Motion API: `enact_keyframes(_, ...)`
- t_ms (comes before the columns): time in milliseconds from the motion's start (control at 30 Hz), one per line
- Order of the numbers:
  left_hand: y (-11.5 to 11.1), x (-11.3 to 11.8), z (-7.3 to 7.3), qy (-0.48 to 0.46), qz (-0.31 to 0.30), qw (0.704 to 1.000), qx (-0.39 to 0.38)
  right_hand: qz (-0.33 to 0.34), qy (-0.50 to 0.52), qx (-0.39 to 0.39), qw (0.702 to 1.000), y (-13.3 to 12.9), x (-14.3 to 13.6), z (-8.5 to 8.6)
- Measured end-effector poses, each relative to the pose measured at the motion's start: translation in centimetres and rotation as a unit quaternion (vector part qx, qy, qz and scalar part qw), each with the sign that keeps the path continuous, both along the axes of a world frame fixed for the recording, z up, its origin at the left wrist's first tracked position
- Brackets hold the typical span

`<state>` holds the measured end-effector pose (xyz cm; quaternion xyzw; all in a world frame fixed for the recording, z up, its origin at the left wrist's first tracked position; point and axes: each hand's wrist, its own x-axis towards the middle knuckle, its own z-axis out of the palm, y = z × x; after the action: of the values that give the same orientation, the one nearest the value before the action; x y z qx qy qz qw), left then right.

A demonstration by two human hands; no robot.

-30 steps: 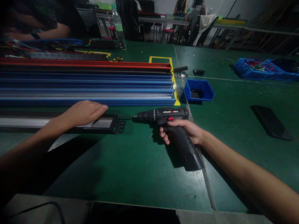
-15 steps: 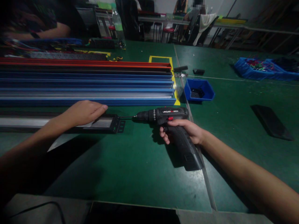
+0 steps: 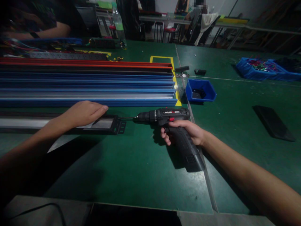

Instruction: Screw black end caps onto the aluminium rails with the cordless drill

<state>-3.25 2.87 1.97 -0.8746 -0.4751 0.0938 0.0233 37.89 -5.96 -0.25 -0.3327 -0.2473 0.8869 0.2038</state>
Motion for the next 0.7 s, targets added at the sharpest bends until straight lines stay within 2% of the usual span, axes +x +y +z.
enact_keyframes(700, 0.06, -0.11, -0.10, -0.009, 0.003, 1.000, 0.002, 0.003, 0.010, -0.003, 1.000, 0.04, 0.13, -0.29)
